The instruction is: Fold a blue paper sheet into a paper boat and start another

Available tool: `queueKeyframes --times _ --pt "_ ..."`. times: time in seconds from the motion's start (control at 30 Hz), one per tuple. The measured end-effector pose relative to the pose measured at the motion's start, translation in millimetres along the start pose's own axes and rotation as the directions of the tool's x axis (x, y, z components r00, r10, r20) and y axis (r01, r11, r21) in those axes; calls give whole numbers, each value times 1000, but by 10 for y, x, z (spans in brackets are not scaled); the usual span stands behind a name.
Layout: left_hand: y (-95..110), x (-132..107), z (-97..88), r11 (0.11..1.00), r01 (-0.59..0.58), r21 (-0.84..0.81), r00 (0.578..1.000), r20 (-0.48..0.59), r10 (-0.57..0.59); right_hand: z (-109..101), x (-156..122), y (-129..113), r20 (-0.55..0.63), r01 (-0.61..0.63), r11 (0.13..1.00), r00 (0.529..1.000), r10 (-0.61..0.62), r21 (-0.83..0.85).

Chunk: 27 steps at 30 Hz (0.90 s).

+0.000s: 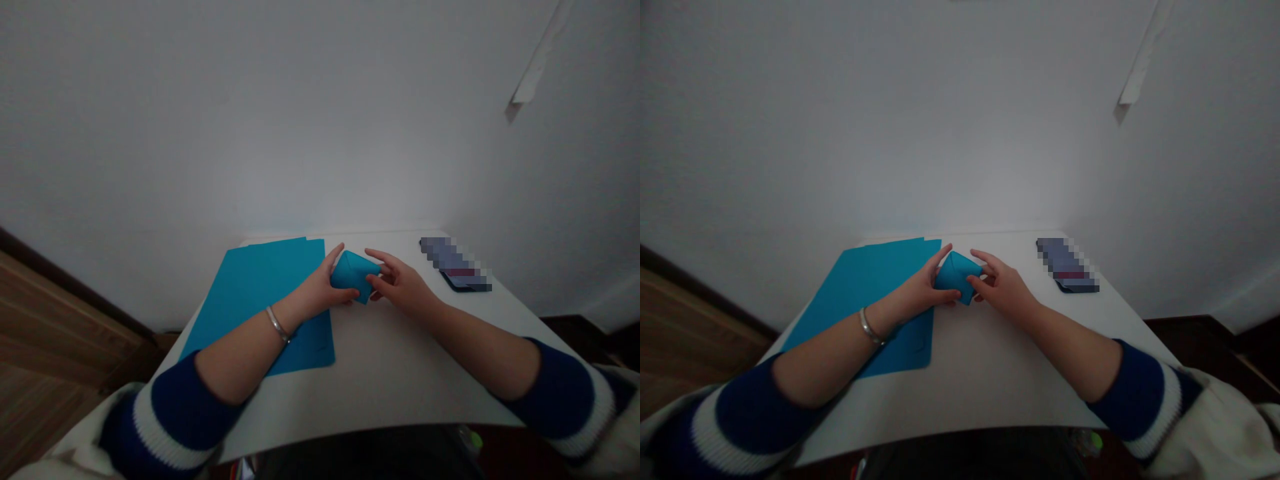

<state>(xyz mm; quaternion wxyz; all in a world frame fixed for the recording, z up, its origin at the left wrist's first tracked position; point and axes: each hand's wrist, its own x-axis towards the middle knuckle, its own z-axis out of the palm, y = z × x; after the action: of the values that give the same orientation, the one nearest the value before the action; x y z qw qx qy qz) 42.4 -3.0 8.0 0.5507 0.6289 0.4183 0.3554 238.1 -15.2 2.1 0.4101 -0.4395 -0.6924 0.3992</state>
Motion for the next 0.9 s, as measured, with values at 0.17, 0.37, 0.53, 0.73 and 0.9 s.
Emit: queueKeyframes --times 0.17,0.37,0.53,0.73,0.9 --pt "-9 -9 -9 995 -60 79 998 29 58 19 58 74 81 -107 992 992 101 74" --pt "-45 16 -42 964 -140 228 990 35 136 15 51 20 93 -190 951 981 172 245" --pt "-82 47 -67 920 -229 317 973 57 223 -2 80 49 106 -210 949 976 189 235" --pt "-7 17 6 973 -110 202 994 3 112 -27 73 45 58 -161 984 986 157 72" --pt "68 -3 -11 943 -143 299 988 -5 152 -40 35 1 87 -117 993 989 116 4"
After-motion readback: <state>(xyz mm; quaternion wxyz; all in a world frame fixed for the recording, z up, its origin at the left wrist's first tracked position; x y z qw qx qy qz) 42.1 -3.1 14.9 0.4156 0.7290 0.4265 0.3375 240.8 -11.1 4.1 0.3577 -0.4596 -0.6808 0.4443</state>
